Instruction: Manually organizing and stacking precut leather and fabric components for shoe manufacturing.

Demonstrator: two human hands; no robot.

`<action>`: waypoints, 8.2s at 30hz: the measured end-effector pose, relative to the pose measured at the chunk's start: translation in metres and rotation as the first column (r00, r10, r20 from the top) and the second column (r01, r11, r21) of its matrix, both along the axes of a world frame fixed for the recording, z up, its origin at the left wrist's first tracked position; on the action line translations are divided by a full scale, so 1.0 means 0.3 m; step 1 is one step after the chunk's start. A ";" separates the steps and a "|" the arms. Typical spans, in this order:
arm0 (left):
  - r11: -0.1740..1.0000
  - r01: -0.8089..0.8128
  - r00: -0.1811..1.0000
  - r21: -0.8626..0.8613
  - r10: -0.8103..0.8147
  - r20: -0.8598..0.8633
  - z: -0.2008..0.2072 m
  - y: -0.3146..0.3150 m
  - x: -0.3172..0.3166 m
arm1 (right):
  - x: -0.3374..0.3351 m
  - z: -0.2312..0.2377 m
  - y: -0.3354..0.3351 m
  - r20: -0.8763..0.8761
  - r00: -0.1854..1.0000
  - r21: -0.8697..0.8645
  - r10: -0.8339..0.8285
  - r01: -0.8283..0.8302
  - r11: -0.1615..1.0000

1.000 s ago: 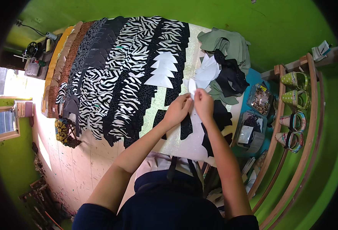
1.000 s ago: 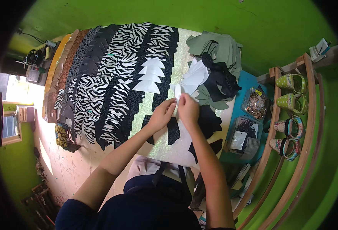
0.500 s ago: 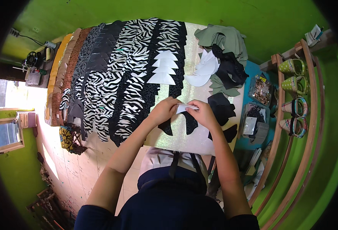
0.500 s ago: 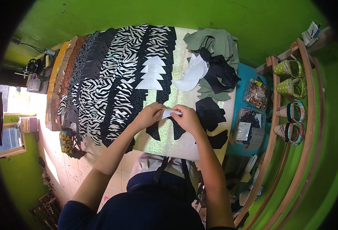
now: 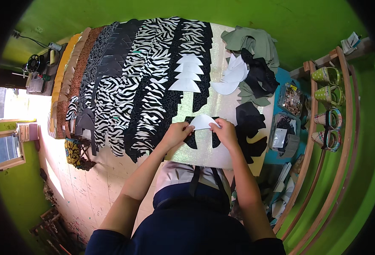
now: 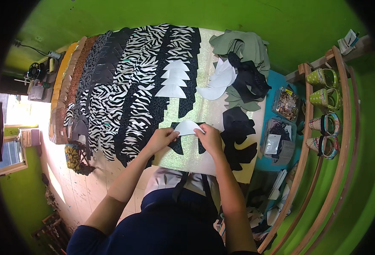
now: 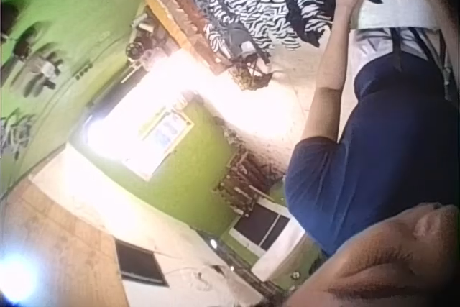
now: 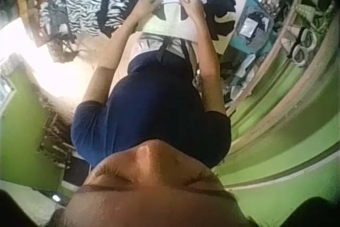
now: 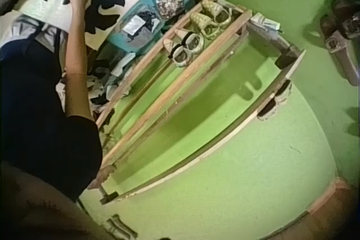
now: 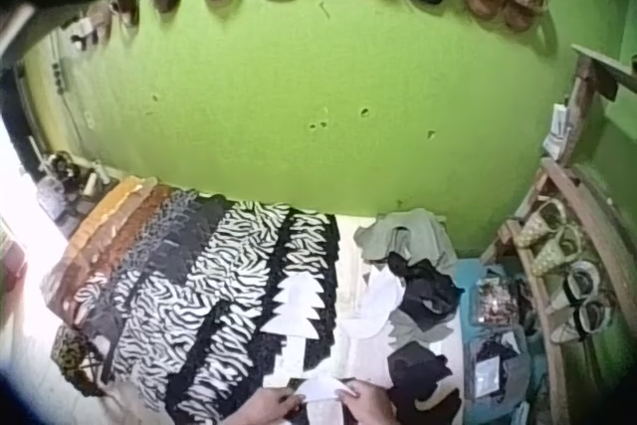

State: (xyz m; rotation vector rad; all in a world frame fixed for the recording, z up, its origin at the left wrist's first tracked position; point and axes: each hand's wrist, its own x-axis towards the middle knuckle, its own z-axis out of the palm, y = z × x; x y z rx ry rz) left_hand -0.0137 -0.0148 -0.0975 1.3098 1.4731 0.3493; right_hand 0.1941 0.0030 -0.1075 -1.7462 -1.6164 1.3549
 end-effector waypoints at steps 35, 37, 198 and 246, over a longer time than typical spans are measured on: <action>0.848 0.269 0.792 0.457 0.075 -0.605 -0.016 -0.012 0.057 | -0.050 0.008 -0.048 0.522 0.851 0.502 -0.055 -0.254 0.827; 0.823 0.208 0.809 0.529 0.159 -0.566 -0.028 -0.018 0.058 | -0.086 0.009 -0.073 0.516 0.851 0.499 0.095 -0.389 0.775; 0.615 0.783 0.173 -0.093 -0.360 -0.917 0.004 0.023 0.360 | 0.088 -0.018 -0.193 0.731 0.665 0.260 0.154 -0.479 0.838; 0.733 0.239 0.897 0.637 0.085 -0.434 0.048 -0.037 0.208 | -0.003 0.016 0.154 0.572 0.808 0.649 -0.140 -0.341 0.680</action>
